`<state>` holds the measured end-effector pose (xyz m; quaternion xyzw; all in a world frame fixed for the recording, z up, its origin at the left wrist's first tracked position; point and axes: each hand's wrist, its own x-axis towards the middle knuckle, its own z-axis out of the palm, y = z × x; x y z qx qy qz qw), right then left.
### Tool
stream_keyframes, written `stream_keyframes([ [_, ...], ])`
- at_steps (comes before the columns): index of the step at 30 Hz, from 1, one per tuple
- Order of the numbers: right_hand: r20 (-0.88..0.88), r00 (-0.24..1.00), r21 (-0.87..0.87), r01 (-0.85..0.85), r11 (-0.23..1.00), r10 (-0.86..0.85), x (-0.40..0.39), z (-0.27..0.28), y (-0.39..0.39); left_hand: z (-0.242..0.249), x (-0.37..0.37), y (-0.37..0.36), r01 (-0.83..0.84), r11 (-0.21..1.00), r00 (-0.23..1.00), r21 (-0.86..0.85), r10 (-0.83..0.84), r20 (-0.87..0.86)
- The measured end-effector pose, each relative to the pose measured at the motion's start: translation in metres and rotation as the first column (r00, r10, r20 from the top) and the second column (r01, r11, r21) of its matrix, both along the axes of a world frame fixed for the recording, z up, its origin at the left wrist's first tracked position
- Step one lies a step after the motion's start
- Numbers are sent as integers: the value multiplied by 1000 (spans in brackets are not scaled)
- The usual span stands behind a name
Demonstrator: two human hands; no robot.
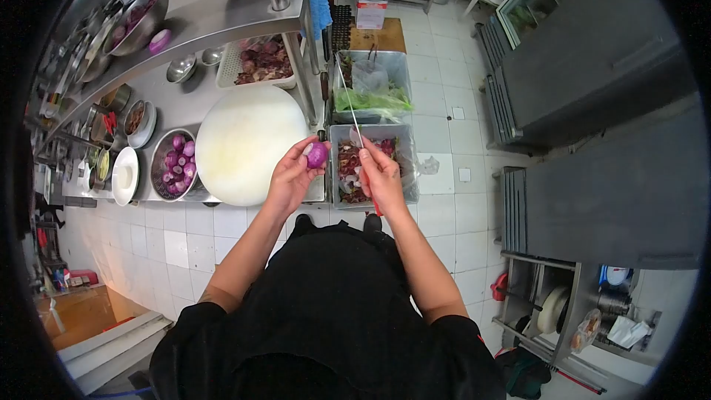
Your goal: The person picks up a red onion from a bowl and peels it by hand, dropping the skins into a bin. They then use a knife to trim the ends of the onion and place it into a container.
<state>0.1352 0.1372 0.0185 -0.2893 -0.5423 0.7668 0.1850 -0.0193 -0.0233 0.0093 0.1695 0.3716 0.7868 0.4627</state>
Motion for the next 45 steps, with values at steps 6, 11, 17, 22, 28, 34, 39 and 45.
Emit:
stream_keyframes([
  [6, 93, 993, 159, -90, 983, 76, 9, 6, -12, -26, -10, 0, 4, 994, 960, 112, -35, 279],
  [11, 98, 995, 182, -1, 983, -18, 22, -27, 3, -12, -87, -75, -328, 942, 917, 69, 299, 264],
  [17, 298, 945, 147, 92, 985, -133, 69, -54, 23, -46, -187, -205, -936, 308, 339, -169, 668, -662],
  [22, 350, 928, 155, 75, 985, -126, 85, -67, 27, -63, -125, -190, -955, 269, 115, -126, -59, -992],
  [28, 406, 912, 208, -32, 978, -56, 97, -70, 40, -101, -106, -176, -973, 222, 75, -69, 17, -997],
  [34, 544, 839, 349, -218, 911, -8, 124, -109, 74, -78, -226, -216, -971, 233, -100, 52, -196, -976],
  [39, 582, 807, 515, -267, 815, -103, 106, -102, 67, -79, -322, -219, -945, 110, 243, -309, -397, -885],
  [45, 511, 835, 459, -63, 886, -205, 64, -97, 4, -90, -378, -226, -937, 222, 170, -270, -383, -908],
])
